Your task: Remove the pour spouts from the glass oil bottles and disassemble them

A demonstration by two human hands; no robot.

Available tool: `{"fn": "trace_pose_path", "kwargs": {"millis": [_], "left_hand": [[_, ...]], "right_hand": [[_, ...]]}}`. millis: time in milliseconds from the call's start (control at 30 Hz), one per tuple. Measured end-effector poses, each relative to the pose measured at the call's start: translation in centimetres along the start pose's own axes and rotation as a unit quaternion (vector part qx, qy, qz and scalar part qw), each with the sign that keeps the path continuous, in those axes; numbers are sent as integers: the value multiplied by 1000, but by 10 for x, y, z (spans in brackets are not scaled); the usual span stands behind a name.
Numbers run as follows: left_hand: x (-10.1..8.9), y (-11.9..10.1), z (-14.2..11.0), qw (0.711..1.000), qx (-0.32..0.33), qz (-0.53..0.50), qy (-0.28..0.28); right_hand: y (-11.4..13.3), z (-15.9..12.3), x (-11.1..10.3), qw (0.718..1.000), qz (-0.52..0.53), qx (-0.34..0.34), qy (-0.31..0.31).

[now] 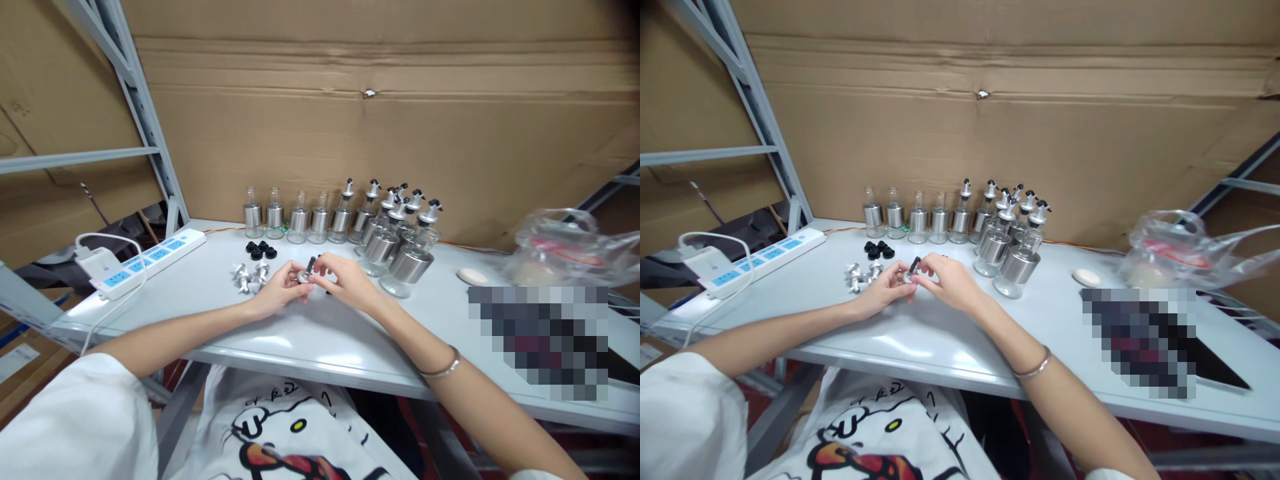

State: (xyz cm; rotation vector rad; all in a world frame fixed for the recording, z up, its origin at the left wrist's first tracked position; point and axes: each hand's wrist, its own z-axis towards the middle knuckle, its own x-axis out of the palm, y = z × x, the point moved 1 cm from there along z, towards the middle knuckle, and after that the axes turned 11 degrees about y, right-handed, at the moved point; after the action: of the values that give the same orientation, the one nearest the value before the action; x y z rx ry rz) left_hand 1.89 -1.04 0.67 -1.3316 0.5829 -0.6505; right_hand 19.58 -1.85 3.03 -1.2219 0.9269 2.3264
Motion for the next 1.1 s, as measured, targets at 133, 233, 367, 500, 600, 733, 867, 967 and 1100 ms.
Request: {"fn": "trace_pose_path", "kwargs": {"millis": [133,233,367,500,600,733,867,967,1100], "left_hand": [[1,1,-2,999,-25,34,32],[1,3,-4,996,-28,60,66],[3,3,-5,990,-42,95,94],[5,-1,-8,973,-35,217,74],[8,-3,-12,951,-20,296,82],[8,0,-14,946,-18,304,111],[4,5,-11,899,63,397,172],[-1,9,-9,859,92,473,172],[-1,11,-10,828,108,519,183]], "right_hand": [[0,-1,-4,999,-38,-9,-11],[2,-1,-6,998,-46,-38,-18],[5,-2,-5,990,-111,-84,-35],[10,-3,-1,947,-270,-166,-54],[14,-3,0,904,-367,-208,-65],[18,-2,1,886,-396,-230,-69],[24,-2,3,918,-306,-222,-121],[27,-1,3,940,-246,-200,-126],[9,0,-10,969,-179,-99,-139]]}}
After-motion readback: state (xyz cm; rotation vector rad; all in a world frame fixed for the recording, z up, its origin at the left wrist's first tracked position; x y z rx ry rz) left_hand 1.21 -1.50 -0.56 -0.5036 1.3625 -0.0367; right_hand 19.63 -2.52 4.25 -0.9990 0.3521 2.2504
